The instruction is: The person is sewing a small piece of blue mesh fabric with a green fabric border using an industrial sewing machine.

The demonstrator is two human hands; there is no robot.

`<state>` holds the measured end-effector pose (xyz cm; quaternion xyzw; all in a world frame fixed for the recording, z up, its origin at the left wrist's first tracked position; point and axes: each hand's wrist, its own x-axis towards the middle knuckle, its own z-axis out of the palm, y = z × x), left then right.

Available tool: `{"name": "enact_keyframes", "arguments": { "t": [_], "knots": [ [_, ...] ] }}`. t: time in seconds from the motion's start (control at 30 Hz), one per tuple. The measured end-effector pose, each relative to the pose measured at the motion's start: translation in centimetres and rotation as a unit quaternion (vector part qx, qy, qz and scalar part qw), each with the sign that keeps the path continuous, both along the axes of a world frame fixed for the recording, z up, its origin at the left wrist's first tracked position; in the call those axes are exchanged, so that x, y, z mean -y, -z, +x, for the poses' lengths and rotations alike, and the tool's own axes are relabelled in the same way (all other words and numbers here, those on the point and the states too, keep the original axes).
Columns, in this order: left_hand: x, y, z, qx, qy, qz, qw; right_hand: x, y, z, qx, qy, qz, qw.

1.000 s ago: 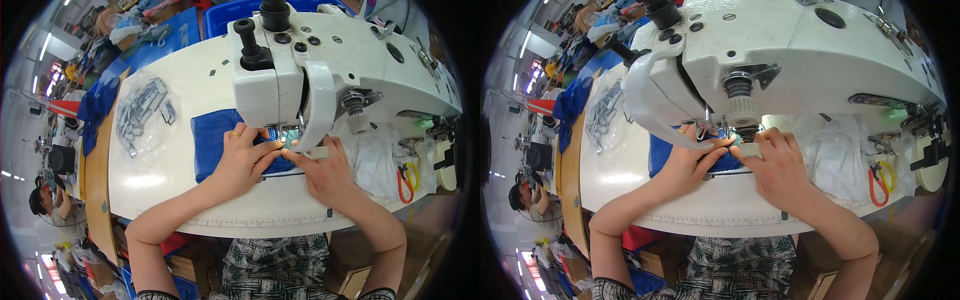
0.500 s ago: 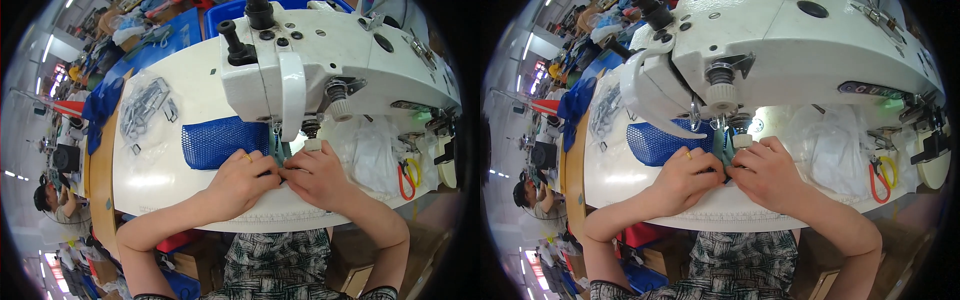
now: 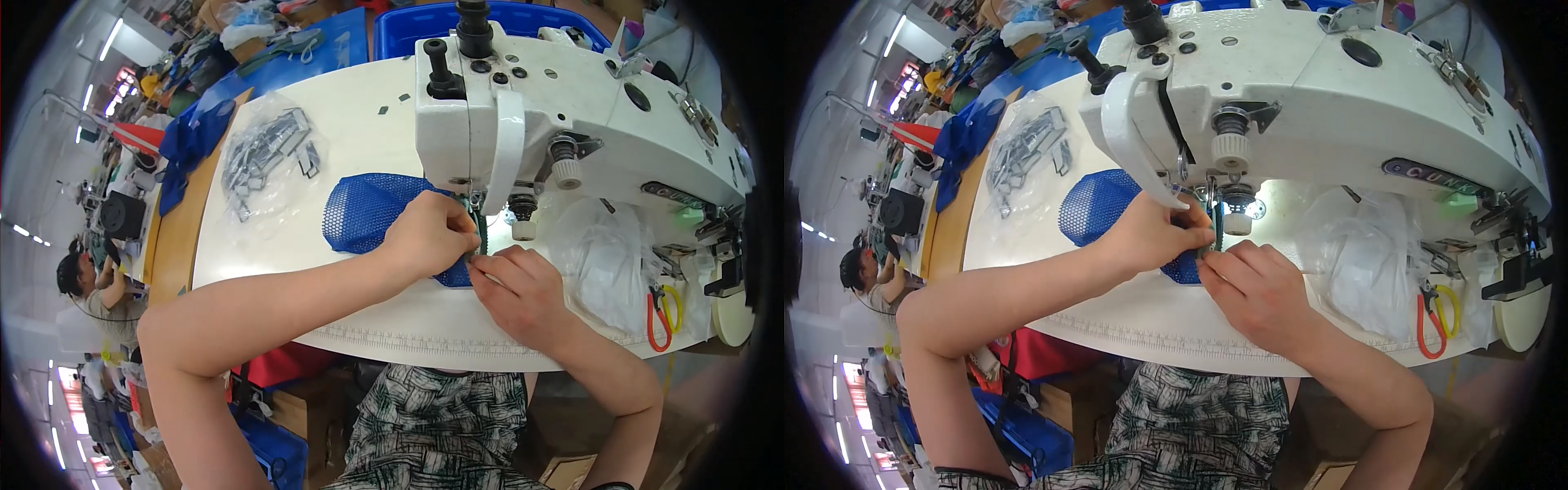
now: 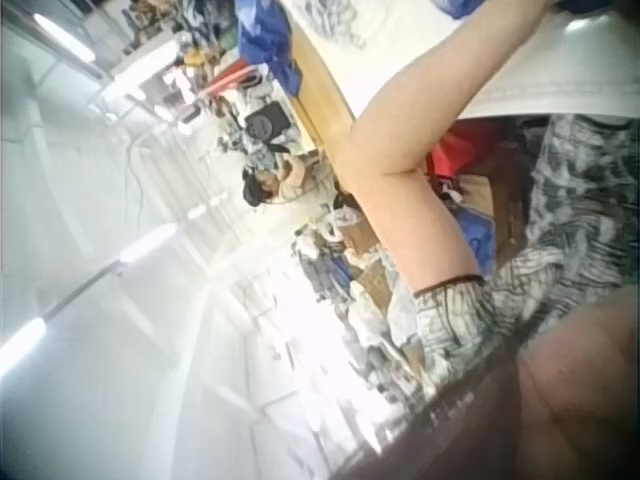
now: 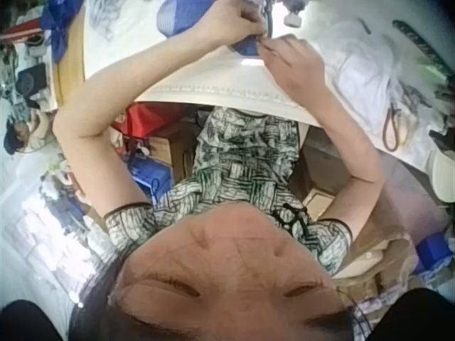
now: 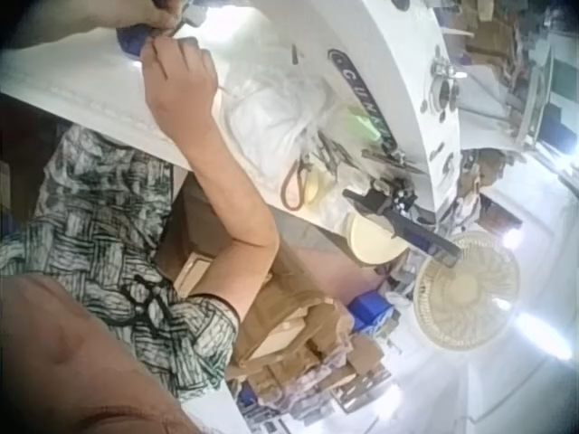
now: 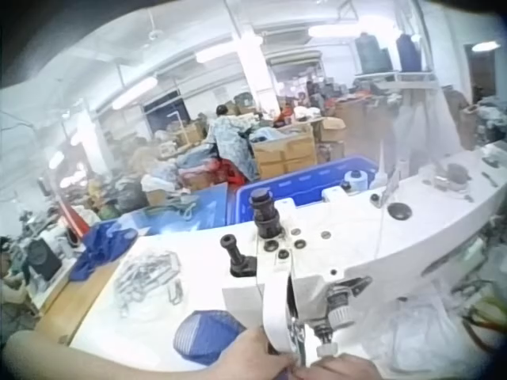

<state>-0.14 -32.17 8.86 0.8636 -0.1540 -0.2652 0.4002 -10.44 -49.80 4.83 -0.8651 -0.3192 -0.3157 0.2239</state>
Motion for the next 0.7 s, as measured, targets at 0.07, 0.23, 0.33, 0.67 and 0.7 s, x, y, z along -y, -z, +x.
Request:
{"name": "enact_keyframes", "arguments": {
  "t": [0.07,0.23,0.33,0.67,0.7],
  "knots": [
    [-0.1,0.2,-0.3,-0.026,-0.033,-0.026,0.999,0.0,-0.1,-0.1,0.0,-0.002,0.01,1.0],
    [0.1,0.0,-1.2,-0.094,-0.106,-0.089,0.986,0.1,0.3,-0.2,-0.001,-0.011,0.031,0.999],
    [-0.1,-0.1,-1.3,-0.151,-0.082,-0.017,0.985,0.2,0.0,-0.6,-0.04,-0.003,0.04,0.998],
    [0.0,0.3,-1.2,-0.115,-0.075,-0.005,0.991,0.4,0.4,-0.6,-0.123,0.072,0.061,0.988],
    [-0.1,0.4,-1.1,-0.125,-0.066,0.002,0.99,0.3,0.5,-0.5,-0.131,0.082,0.054,0.986]
  ]
}}
